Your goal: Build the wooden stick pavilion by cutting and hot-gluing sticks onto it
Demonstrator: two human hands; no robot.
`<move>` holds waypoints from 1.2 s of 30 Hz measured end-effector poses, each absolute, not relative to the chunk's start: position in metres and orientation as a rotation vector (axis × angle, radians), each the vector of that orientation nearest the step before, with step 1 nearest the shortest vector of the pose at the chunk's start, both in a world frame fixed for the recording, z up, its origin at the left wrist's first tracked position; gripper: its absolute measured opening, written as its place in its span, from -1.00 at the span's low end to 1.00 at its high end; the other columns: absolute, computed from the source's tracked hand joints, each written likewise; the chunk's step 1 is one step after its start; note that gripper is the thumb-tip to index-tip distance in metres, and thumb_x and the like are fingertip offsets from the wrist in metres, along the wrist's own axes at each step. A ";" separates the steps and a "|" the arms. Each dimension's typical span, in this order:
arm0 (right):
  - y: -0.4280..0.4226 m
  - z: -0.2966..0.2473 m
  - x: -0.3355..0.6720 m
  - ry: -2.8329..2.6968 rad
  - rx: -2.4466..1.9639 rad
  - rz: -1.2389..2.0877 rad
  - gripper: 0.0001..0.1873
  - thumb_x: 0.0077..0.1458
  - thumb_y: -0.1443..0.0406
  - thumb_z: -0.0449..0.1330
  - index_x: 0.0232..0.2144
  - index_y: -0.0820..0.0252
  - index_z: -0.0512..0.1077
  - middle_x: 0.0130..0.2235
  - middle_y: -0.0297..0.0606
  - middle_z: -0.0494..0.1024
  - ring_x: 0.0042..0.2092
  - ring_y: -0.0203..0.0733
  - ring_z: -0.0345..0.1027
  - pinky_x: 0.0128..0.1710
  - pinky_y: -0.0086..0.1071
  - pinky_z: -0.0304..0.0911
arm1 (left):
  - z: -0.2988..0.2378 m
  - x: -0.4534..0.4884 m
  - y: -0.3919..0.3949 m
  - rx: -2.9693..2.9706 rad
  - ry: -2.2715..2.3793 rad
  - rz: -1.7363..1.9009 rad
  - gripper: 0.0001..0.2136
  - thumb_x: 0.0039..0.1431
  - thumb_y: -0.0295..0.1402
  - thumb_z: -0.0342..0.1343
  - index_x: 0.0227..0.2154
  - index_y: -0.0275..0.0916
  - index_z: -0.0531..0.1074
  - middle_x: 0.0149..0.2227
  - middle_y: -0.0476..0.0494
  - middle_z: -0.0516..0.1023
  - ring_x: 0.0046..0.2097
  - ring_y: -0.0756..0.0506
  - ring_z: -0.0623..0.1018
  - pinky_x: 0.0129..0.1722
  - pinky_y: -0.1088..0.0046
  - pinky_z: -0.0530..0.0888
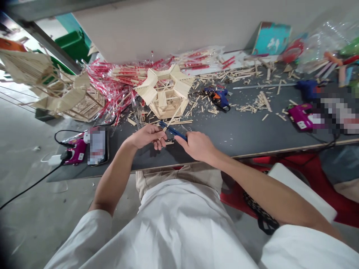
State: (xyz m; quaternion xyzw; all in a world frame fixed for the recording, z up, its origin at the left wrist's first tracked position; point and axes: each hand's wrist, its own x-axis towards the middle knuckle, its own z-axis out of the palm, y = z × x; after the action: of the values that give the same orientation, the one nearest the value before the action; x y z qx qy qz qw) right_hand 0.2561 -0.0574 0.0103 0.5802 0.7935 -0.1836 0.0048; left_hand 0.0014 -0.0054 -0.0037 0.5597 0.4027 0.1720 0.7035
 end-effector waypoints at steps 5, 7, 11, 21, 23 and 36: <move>-0.054 -0.001 0.248 2.392 1.881 -0.465 -0.21 0.51 -0.17 -0.26 -0.13 0.24 0.57 -0.12 0.11 0.71 -0.08 0.19 0.64 -0.23 -0.23 0.27 | -0.003 0.002 -0.007 1.268 0.893 0.360 -0.53 0.25 0.03 0.37 -0.28 -0.38 0.53 -0.41 -0.30 0.70 -0.50 -0.07 0.67 -0.51 0.51 0.58; -0.052 -0.003 0.247 2.383 1.883 -0.475 -0.20 0.50 -0.18 -0.26 -0.12 0.23 0.58 -0.12 0.11 0.72 -0.09 0.18 0.64 -0.23 -0.23 0.27 | -0.003 0.001 -0.007 1.310 0.933 0.359 -0.57 0.31 0.01 0.32 -0.28 -0.36 0.52 -0.40 -0.28 0.70 -0.49 -0.06 0.67 -0.48 0.49 0.58; -0.053 0.000 0.255 2.421 1.935 -0.544 -0.23 0.51 -0.17 -0.24 -0.20 0.20 0.56 -0.17 0.06 0.71 -0.10 0.12 0.63 -0.23 -0.26 0.23 | -0.007 -0.003 -0.005 1.673 1.112 0.418 -0.66 0.45 -0.11 0.15 -0.32 -0.29 0.55 -0.32 -0.21 0.71 -0.40 -0.04 0.65 -0.38 0.50 0.54; -0.074 -0.007 0.326 2.486 2.463 -0.274 -0.29 0.49 -0.14 -0.12 0.07 0.31 0.54 -0.02 0.16 0.65 0.05 0.27 0.53 0.04 -0.13 0.30 | -0.015 -0.009 -0.003 2.326 1.200 0.291 -0.66 0.50 -0.14 0.06 0.01 -0.11 0.71 -0.01 -0.20 0.69 0.07 -0.22 0.61 0.06 0.37 0.43; -0.073 -0.016 0.348 2.362 2.636 -0.044 -0.23 0.48 -0.14 -0.14 0.19 0.41 0.46 0.04 0.27 0.59 0.12 0.35 0.47 0.12 -0.04 0.29 | -0.017 -0.010 0.000 2.298 1.128 0.303 -0.67 0.49 -0.12 0.09 -0.06 -0.11 0.74 -0.05 -0.18 0.70 0.02 -0.20 0.62 0.03 0.38 0.44; -0.068 -0.065 0.406 2.205 2.473 0.381 -0.22 0.47 -0.05 -0.06 0.43 0.44 0.24 0.19 0.40 0.42 0.18 0.47 0.32 0.18 0.27 0.18 | -0.019 -0.013 0.008 2.075 1.077 0.417 -0.62 0.40 -0.02 0.16 -0.30 -0.22 0.67 -0.34 -0.06 0.69 -0.29 -0.07 0.60 -0.27 0.48 0.39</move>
State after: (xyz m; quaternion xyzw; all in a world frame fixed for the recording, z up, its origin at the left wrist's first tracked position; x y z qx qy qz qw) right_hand 0.4055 -0.0675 -0.0647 0.7380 0.6581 0.1137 -0.0964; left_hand -0.0130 0.0078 -0.0190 0.8103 0.4207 0.1627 0.3740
